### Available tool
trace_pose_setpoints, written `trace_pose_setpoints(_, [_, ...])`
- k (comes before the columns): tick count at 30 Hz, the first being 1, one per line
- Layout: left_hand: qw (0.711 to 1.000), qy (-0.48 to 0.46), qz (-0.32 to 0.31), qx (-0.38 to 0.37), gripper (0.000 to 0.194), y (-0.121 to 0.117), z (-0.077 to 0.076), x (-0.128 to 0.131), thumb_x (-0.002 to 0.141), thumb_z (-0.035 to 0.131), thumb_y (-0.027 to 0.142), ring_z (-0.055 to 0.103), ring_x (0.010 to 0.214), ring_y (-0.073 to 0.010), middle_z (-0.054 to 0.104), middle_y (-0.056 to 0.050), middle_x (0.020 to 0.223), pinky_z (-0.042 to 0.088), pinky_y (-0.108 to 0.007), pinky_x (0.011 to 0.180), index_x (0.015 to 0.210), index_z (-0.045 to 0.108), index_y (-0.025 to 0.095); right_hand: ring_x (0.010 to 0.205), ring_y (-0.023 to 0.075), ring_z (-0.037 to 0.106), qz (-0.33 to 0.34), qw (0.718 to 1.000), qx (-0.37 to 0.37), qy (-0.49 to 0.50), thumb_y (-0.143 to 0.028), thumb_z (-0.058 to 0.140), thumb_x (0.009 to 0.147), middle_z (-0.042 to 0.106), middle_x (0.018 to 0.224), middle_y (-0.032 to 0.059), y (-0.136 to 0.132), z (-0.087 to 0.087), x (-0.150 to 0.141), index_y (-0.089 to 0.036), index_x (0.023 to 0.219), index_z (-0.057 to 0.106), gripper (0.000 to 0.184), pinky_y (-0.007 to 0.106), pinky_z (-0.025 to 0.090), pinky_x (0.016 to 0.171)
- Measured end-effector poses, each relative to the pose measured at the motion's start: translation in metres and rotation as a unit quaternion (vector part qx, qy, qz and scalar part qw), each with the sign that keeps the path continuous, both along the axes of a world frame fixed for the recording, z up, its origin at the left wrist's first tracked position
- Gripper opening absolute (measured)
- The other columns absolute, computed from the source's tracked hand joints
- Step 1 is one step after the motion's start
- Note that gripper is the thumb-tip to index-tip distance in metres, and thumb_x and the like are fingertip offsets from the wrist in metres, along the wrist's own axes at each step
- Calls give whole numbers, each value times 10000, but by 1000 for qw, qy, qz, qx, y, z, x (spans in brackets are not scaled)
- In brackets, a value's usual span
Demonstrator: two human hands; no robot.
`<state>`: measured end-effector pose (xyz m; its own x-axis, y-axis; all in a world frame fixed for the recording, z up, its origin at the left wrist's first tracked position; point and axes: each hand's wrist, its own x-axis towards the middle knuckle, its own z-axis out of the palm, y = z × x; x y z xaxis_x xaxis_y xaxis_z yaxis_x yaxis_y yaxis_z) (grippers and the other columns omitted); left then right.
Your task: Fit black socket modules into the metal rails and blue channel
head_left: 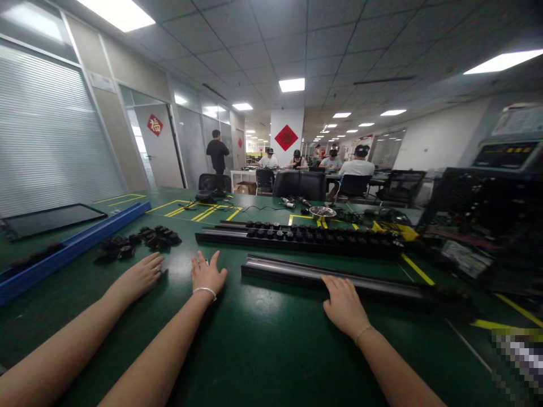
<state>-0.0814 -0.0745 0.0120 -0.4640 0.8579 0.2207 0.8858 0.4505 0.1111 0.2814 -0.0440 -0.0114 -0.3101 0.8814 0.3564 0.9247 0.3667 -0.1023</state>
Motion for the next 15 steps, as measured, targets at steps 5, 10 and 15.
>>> trace_pose_setpoints(5, [985,-83,-104,110,670,20,-15,81,825,409,431,55,1374,-303,113,-105,1511,202,-490,1071,1417,196,200,1135,199,466,29,999,15,18,-102,386,668,570,1207,78,1,2,4,-148,1230,519,579,398,264,1038])
trace_pose_setpoints(10, [973,-47,-207,93,636,7,-24,116,831,402,422,-13,1379,-267,98,-39,1518,98,-512,1094,1413,205,257,1067,199,511,-34,996,52,69,-153,363,731,617,1105,69,16,14,44,-168,1103,611,447,363,344,978])
trace_pose_setpoints(15, [980,-47,-196,6,603,4,-28,112,831,392,427,0,1375,-298,96,-15,1517,106,-555,1075,1400,243,298,1205,348,368,-299,929,190,106,-285,423,760,407,1309,223,28,14,124,-61,1268,454,556,473,330,929])
